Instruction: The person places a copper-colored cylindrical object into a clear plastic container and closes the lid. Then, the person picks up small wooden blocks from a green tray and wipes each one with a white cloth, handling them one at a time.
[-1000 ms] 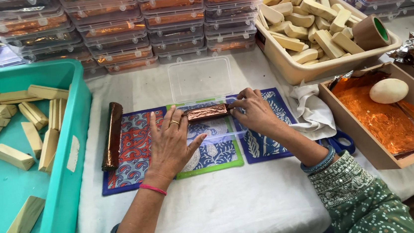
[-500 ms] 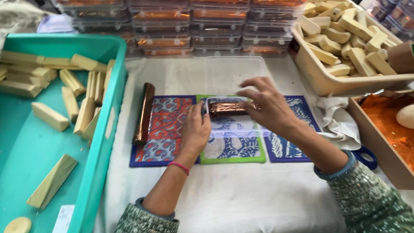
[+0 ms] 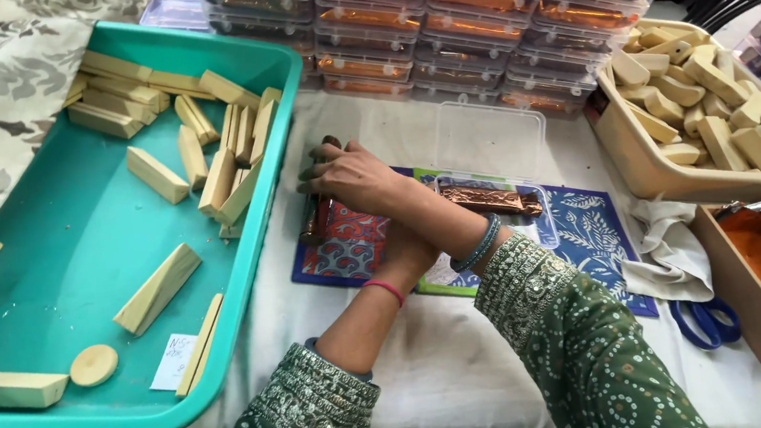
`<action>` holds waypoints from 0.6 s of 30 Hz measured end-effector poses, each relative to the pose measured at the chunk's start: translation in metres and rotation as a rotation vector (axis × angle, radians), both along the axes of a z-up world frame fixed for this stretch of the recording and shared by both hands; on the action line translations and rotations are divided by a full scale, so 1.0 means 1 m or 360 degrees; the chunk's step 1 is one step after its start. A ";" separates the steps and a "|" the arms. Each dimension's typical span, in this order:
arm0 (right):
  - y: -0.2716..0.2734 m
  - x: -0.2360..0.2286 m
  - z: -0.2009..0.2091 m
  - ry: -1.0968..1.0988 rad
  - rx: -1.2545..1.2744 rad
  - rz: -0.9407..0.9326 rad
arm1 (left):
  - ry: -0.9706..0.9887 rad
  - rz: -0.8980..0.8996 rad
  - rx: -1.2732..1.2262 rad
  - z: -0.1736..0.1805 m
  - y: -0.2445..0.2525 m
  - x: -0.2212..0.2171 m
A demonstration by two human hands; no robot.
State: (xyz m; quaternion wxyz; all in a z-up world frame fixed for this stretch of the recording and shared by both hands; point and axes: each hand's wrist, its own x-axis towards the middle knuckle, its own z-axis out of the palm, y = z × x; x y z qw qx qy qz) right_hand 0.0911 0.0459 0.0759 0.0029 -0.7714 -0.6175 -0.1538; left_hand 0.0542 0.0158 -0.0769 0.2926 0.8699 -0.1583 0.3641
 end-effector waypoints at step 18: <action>-0.194 -0.028 0.129 0.1083 0.0220 -0.0281 | 0.0610 -0.0103 -0.0317 0.075 0.011 -0.034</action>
